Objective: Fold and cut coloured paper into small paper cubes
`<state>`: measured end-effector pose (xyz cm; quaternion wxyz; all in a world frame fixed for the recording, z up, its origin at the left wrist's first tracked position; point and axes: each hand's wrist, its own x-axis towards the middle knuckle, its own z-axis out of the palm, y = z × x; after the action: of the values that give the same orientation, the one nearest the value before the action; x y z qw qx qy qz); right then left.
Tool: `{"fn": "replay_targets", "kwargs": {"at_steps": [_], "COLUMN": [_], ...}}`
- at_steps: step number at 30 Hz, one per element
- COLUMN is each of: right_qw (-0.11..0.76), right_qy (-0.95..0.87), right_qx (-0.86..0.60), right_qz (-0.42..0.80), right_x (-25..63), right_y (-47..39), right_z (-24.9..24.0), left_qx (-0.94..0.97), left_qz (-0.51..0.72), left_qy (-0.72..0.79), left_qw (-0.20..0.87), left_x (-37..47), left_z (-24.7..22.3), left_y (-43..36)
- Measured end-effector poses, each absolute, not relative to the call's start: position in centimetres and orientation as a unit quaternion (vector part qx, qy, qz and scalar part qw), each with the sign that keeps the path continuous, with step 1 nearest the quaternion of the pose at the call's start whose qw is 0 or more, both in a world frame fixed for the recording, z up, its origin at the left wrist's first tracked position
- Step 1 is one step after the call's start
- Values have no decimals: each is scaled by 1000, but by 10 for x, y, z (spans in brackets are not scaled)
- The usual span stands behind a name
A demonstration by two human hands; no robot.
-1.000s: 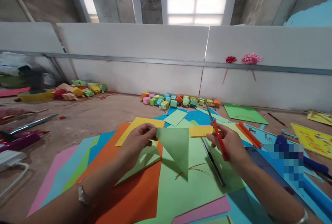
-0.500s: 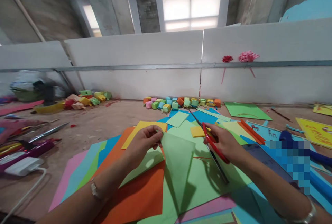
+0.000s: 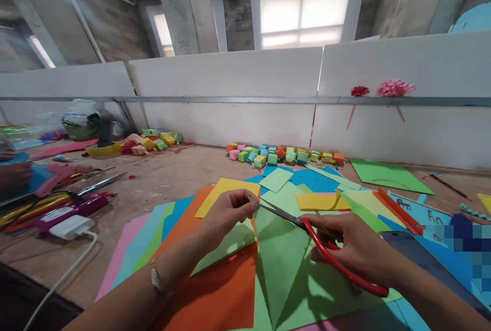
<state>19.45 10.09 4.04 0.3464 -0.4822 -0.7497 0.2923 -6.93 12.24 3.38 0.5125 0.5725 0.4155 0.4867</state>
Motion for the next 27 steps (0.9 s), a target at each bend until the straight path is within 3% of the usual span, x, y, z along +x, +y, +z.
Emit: {"fn": "replay_targets", "kwargs": {"at_steps": [3, 11, 27], "right_qw": [273, 225, 244], "right_qy": [-791, -826, -827], "right_qx": [-468, -481, -486], "right_qz": [285, 191, 145], "right_x": [195, 196, 196], "right_y": [101, 100, 99], "right_z": [38, 34, 37], "left_qx": [564, 540, 527], "left_qz": [496, 507, 526], "left_qy": [420, 420, 415], "left_qw": [510, 525, 523], "left_x": [-68, -69, -69], "left_z": [32, 28, 29], "left_y": [124, 124, 123]}}
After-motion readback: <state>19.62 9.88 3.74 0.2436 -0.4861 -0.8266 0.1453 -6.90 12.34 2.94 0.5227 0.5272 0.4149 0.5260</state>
